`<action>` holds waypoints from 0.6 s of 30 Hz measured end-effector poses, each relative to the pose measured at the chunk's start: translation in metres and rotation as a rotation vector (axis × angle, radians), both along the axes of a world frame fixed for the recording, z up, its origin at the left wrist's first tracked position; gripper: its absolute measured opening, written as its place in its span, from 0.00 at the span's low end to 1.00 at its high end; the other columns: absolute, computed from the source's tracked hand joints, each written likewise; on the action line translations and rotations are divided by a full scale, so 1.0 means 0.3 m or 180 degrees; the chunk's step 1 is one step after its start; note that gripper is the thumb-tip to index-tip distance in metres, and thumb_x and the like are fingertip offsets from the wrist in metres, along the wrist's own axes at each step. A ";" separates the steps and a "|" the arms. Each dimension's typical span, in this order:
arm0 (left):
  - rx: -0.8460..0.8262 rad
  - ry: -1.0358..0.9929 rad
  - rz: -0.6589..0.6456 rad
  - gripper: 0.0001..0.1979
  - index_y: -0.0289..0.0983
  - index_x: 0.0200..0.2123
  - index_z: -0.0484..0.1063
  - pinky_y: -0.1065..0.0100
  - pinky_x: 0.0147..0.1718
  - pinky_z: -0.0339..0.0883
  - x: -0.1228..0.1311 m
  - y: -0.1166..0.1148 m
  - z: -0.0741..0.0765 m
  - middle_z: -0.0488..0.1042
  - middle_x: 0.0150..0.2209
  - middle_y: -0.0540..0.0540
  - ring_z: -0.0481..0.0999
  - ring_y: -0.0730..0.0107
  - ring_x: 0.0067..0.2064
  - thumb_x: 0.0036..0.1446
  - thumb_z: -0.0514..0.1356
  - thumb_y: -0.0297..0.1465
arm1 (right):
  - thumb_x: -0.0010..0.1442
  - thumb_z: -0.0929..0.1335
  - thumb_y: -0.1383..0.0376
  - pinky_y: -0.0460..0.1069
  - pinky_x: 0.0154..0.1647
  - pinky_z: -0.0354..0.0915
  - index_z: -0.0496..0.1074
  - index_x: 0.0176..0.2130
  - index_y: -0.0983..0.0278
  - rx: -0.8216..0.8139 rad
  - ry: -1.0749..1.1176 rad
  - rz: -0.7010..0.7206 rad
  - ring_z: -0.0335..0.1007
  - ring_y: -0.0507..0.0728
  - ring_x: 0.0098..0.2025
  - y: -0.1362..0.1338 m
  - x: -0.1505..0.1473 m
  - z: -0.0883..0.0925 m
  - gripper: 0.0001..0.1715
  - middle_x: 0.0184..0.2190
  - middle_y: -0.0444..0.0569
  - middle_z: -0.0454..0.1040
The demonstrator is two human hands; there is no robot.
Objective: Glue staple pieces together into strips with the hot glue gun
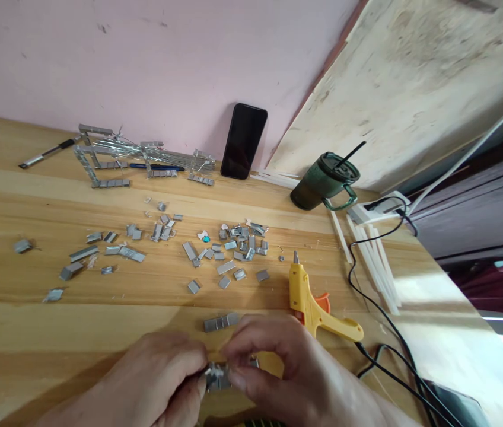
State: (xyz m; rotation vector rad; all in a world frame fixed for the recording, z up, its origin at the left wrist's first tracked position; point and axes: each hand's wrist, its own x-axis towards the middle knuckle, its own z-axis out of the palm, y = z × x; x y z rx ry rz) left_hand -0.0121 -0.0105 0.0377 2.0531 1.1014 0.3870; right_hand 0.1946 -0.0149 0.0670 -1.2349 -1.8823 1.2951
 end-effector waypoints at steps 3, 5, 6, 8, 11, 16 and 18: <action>0.0162 0.0265 -0.0281 0.13 0.40 0.22 0.70 0.74 0.22 0.62 0.031 0.012 0.010 0.75 0.21 0.49 0.74 0.69 0.22 0.53 0.49 0.25 | 0.50 0.69 0.75 0.45 0.32 0.65 0.75 0.33 0.66 0.0639 -0.0407 0.0031 0.70 0.53 0.31 -0.003 -0.019 -0.002 0.07 0.28 0.47 0.74; 0.0239 0.0331 -0.0359 0.12 0.39 0.23 0.70 0.73 0.21 0.62 0.043 0.013 0.013 0.76 0.22 0.49 0.74 0.68 0.21 0.52 0.49 0.25 | 0.49 0.69 0.76 0.45 0.31 0.65 0.74 0.32 0.66 0.0920 -0.0700 0.0103 0.70 0.54 0.32 -0.008 -0.038 -0.016 0.09 0.29 0.48 0.74; 0.0265 0.0352 -0.0317 0.12 0.39 0.24 0.71 0.73 0.23 0.64 0.045 0.011 0.014 0.76 0.23 0.48 0.75 0.67 0.23 0.52 0.49 0.25 | 0.48 0.68 0.76 0.45 0.29 0.65 0.74 0.31 0.66 0.1049 -0.0827 0.0112 0.70 0.54 0.31 -0.011 -0.046 -0.026 0.08 0.28 0.48 0.73; 0.0179 0.0345 -0.0190 0.12 0.40 0.26 0.71 0.71 0.28 0.66 0.045 0.003 0.016 0.77 0.26 0.48 0.77 0.66 0.28 0.53 0.49 0.24 | 0.51 0.66 0.75 0.45 0.25 0.63 0.72 0.27 0.66 0.1374 -0.1015 0.0109 0.68 0.54 0.29 -0.016 -0.059 -0.050 0.06 0.26 0.48 0.72; 0.0042 0.0251 -0.0100 0.13 0.40 0.25 0.71 0.71 0.29 0.66 0.039 -0.005 0.017 0.77 0.25 0.48 0.76 0.66 0.28 0.55 0.49 0.26 | 0.56 0.62 0.74 0.46 0.21 0.60 0.71 0.25 0.66 0.1947 -0.1216 0.0268 0.64 0.54 0.25 -0.020 -0.065 -0.080 0.13 0.23 0.48 0.69; -0.0074 0.0244 -0.0167 0.12 0.40 0.23 0.70 0.71 0.26 0.65 0.043 -0.003 -0.014 0.75 0.23 0.50 0.76 0.66 0.25 0.54 0.50 0.27 | 0.59 0.60 0.75 0.46 0.22 0.61 0.70 0.24 0.67 0.2052 -0.1359 0.0549 0.64 0.54 0.26 -0.015 -0.060 -0.079 0.16 0.23 0.49 0.69; -0.0094 0.0122 -0.0080 0.12 0.41 0.22 0.69 0.71 0.25 0.64 0.046 -0.003 -0.021 0.73 0.21 0.51 0.75 0.66 0.25 0.55 0.50 0.28 | 0.59 0.60 0.75 0.46 0.22 0.60 0.70 0.24 0.67 0.2162 -0.1310 0.0502 0.64 0.53 0.25 -0.015 -0.061 -0.070 0.16 0.21 0.49 0.68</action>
